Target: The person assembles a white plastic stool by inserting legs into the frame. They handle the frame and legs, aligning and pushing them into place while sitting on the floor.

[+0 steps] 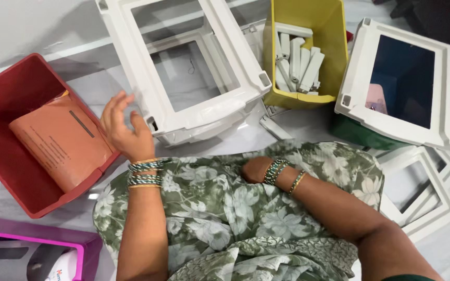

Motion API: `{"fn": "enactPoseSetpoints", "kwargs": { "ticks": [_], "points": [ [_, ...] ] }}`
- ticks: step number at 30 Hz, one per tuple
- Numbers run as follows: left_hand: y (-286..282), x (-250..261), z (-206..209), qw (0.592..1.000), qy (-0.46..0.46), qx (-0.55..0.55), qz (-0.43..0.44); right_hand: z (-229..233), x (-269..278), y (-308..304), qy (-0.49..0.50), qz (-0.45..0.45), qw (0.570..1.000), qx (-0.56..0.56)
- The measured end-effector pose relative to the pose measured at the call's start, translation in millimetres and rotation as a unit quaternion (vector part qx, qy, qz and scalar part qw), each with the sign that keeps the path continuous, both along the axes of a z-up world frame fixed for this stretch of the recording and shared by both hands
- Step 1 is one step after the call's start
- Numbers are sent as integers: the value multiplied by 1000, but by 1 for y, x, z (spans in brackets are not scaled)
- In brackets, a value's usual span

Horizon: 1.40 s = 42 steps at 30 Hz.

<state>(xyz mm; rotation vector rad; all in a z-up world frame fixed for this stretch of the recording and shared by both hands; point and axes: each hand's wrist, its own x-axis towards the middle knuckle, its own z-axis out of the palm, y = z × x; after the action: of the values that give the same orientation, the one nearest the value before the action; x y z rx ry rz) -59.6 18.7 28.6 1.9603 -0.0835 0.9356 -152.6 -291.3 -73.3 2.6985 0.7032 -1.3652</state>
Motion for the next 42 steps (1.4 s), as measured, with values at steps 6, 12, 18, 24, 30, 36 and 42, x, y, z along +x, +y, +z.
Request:
{"fn": "enactPoseSetpoints", "kwargs": {
  "ticks": [6, 12, 18, 24, 30, 36, 42],
  "points": [
    [-77, -45, 1, 963, -143, 157, -169, 20, 32, 0, -41, -97, 994, -7],
    [-128, -66, -76, 783, 246, 331, -465, 1, 93, -60, -154, -163, 975, 1],
    [-119, -42, -134, 726, 434, 333, -417, -79, 107, -125, -223, -418, 871, -131],
    [-114, -49, -124, 711, 443, 373, -398, -100, 105, -114, -228, -452, 851, -142],
    [-115, -50, -104, 757, 414, 326, -385, -56, 94, -98, -110, -419, 899, -58],
    [-117, -52, -74, 841, 322, 267, -343, 18, 86, -56, -175, -183, 967, 14],
    [-113, -61, -39, 902, 213, -9, -374, 112, 48, -43, -144, -171, 930, 292]
  ]
}}
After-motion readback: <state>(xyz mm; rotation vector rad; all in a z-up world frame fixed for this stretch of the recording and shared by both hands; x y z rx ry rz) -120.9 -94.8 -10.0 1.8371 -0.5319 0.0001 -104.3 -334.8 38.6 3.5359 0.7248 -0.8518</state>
